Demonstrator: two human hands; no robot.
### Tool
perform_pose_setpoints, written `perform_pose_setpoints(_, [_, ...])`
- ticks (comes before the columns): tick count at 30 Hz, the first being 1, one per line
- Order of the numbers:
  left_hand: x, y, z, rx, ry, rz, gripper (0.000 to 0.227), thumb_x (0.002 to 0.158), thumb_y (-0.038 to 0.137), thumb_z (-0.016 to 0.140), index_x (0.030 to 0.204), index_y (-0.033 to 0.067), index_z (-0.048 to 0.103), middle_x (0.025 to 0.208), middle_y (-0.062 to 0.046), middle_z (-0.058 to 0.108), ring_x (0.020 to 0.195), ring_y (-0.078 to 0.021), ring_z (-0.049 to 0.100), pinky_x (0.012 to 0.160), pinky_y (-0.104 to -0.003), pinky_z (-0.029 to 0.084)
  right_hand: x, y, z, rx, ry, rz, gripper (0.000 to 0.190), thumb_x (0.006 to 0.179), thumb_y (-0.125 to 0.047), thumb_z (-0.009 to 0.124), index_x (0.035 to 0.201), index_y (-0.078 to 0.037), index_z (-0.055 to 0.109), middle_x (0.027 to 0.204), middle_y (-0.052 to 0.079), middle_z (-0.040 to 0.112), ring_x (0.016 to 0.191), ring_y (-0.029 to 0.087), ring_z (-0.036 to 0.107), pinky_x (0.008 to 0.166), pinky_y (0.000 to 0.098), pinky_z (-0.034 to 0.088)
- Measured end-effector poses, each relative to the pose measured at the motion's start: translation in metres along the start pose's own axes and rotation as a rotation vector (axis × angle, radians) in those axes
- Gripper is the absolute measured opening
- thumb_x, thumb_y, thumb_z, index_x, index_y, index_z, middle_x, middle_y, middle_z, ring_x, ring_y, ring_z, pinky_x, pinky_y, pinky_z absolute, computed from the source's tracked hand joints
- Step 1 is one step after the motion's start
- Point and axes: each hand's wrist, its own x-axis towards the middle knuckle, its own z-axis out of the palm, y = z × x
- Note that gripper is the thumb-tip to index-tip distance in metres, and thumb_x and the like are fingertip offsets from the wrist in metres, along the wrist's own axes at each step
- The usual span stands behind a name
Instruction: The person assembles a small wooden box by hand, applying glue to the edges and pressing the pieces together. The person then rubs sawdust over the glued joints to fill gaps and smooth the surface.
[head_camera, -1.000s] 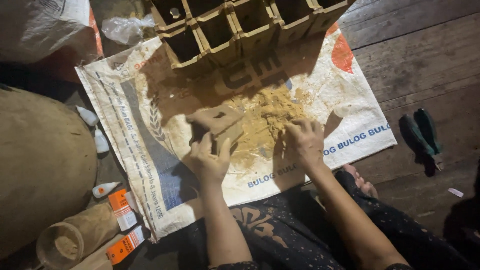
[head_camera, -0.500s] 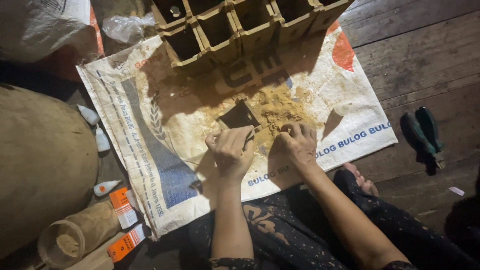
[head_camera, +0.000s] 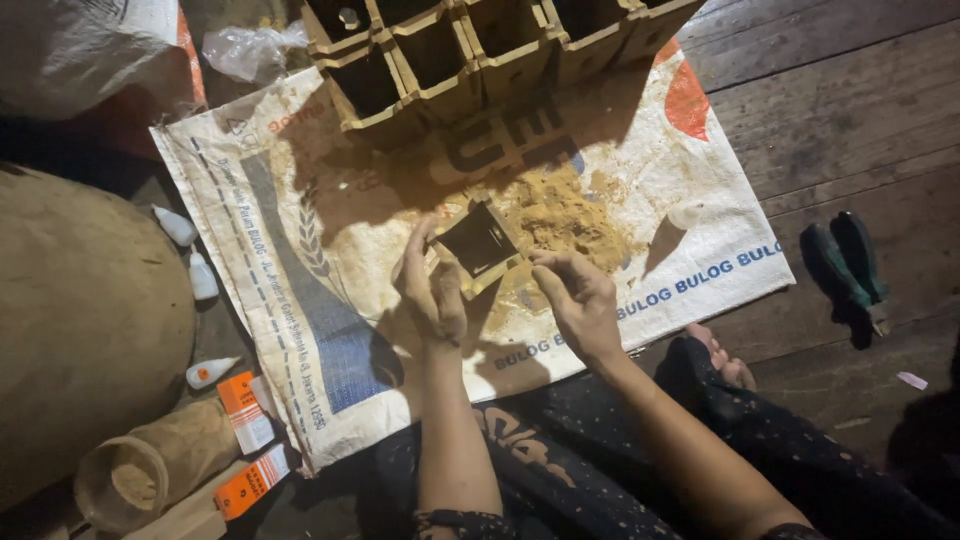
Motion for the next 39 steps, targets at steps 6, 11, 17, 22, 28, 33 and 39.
perform_pose_setpoints(6, [-0.007,0.026,-0.030,-0.037,-0.108,-0.313,0.090,0.068,0.013,0.088,0.145,0.0021,0.044,0.123,-0.026,0.067,0.094,-0.0320,0.069,0.072,-0.031,0.061,0.018,-0.005,-0.012,0.068,-0.024,0.032,0.013,0.099,-0.007,0.067,0.108,0.002,0.070,0.098,0.019,0.077,0.091,0.019,0.070,0.082,0.0362,0.059])
perform_pose_setpoints(11, [0.002,0.033,-0.039,0.085,-0.460,-0.214,0.120,0.047,0.040,0.099,0.148,0.0083,0.042,0.133,-0.019,0.059,0.120,-0.0388,0.056,0.097,-0.051,0.046,0.035,-0.008,-0.016,0.083,-0.133,0.075,0.014,0.098,-0.011,0.070,0.109,-0.002,0.071,0.089,0.011,0.077,0.085,0.012,0.067,0.077,0.0290,0.057])
perform_pose_setpoints(17, [0.005,0.036,-0.035,0.083,-0.589,-0.217,0.133,0.047,0.036,0.100,0.156,0.0120,0.028,0.152,-0.019,0.048,0.139,-0.0431,0.042,0.115,-0.053,0.027,0.041,-0.007,-0.026,0.062,-0.204,0.123,0.015,0.095,-0.012,0.074,0.108,-0.004,0.075,0.088,0.010,0.077,0.082,0.012,0.066,0.074,0.0281,0.057])
perform_pose_setpoints(22, [0.007,0.039,-0.033,-0.056,-0.601,-0.200,0.125,0.052,0.018,0.099,0.153,-0.0006,0.028,0.148,-0.029,0.047,0.138,-0.0507,0.042,0.112,-0.055,0.040,0.049,-0.007,-0.030,0.048,-0.193,0.114,0.013,0.093,-0.010,0.077,0.104,-0.004,0.077,0.082,0.008,0.077,0.076,0.009,0.065,0.066,0.0218,0.056])
perform_pose_setpoints(28, [0.005,0.030,-0.030,-0.159,-0.605,-0.231,0.127,0.052,0.015,0.100,0.154,0.0031,0.026,0.150,-0.026,0.044,0.142,-0.0461,0.038,0.111,-0.052,0.044,0.057,-0.007,-0.036,0.039,-0.259,-0.002,0.010,0.087,-0.004,0.081,0.096,-0.002,0.078,0.100,0.018,0.078,0.093,0.021,0.073,0.083,0.0340,0.059])
perform_pose_setpoints(33, [0.004,0.030,-0.030,-0.148,-0.622,-0.214,0.124,0.051,0.017,0.100,0.152,0.0037,0.030,0.149,-0.024,0.047,0.141,-0.0456,0.040,0.109,-0.051,0.046,0.062,-0.006,-0.038,0.029,-0.326,0.004,0.014,0.081,0.000,0.084,0.092,0.003,0.076,0.102,0.024,0.076,0.094,0.027,0.073,0.084,0.0407,0.060])
perform_pose_setpoints(39, [0.009,0.037,-0.029,-0.104,-0.653,-0.210,0.120,0.052,0.018,0.099,0.152,0.0063,0.033,0.147,-0.022,0.048,0.141,-0.0467,0.040,0.115,-0.051,0.040,0.076,-0.020,-0.042,-0.012,-0.372,0.145,0.022,0.079,-0.002,0.087,0.097,0.002,0.074,0.090,0.022,0.077,0.082,0.028,0.075,0.077,0.0367,0.059])
